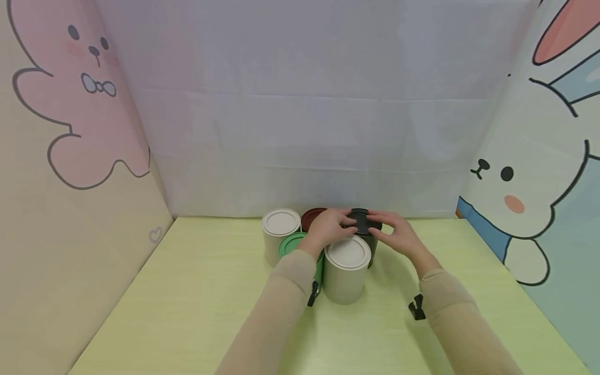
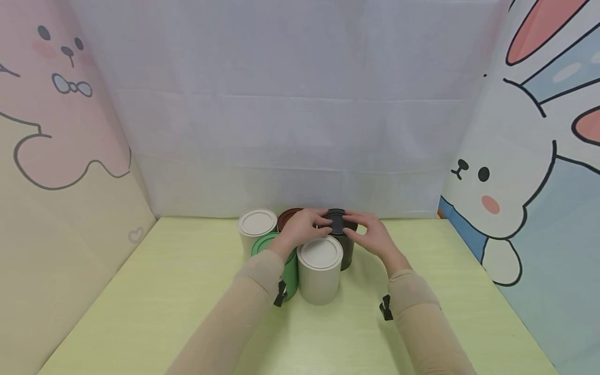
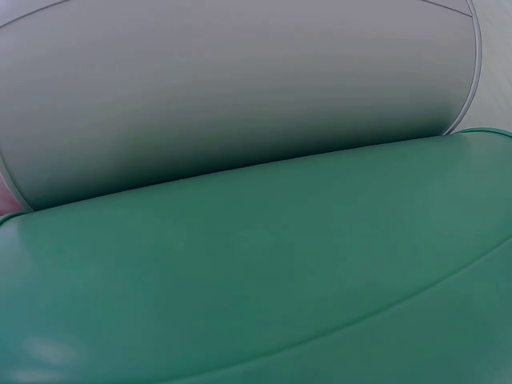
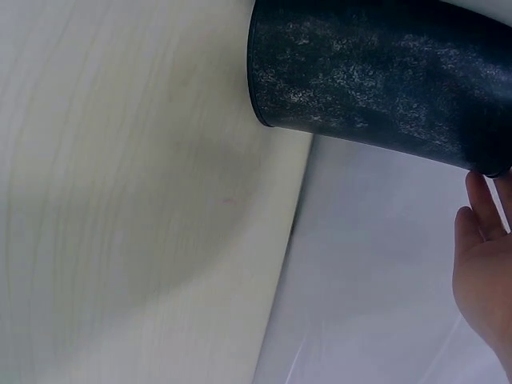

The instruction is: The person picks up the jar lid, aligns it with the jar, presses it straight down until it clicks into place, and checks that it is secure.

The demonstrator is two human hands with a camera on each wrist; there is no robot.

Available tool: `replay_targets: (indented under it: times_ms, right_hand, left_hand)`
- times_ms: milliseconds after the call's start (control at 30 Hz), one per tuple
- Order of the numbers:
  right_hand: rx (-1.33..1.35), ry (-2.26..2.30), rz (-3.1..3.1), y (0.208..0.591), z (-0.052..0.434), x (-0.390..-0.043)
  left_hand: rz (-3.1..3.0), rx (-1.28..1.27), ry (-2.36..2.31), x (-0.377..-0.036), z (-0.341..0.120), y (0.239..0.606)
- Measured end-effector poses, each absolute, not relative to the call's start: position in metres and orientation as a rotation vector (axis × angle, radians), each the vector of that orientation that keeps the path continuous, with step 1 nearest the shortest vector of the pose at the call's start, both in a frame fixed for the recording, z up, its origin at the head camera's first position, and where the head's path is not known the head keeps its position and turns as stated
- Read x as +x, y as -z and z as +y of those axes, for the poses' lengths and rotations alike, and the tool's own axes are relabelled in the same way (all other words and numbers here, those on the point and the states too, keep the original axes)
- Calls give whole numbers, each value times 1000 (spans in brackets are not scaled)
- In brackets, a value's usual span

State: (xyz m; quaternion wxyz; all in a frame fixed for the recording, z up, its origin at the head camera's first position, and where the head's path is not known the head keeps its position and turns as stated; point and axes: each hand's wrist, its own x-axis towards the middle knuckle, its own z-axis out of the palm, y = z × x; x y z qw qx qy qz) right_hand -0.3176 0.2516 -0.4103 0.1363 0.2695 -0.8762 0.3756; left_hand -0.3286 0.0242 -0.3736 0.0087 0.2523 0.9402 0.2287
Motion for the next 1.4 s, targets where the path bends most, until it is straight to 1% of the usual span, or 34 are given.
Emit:
replay_targets:
  times_ms: [633, 1167, 1400]
  right_hand:
    - [681, -1151, -2629, 408, 246, -312]
    - [654, -1165, -2623, 405, 240, -307]
    - [632, -1166, -2621, 405, 239, -305]
  left_hand:
    - [2963, 772, -680, -327, 27, 374]
    - [2970, 701, -765, -329, 30, 377]
    - [2968, 737, -776, -329, 29, 377]
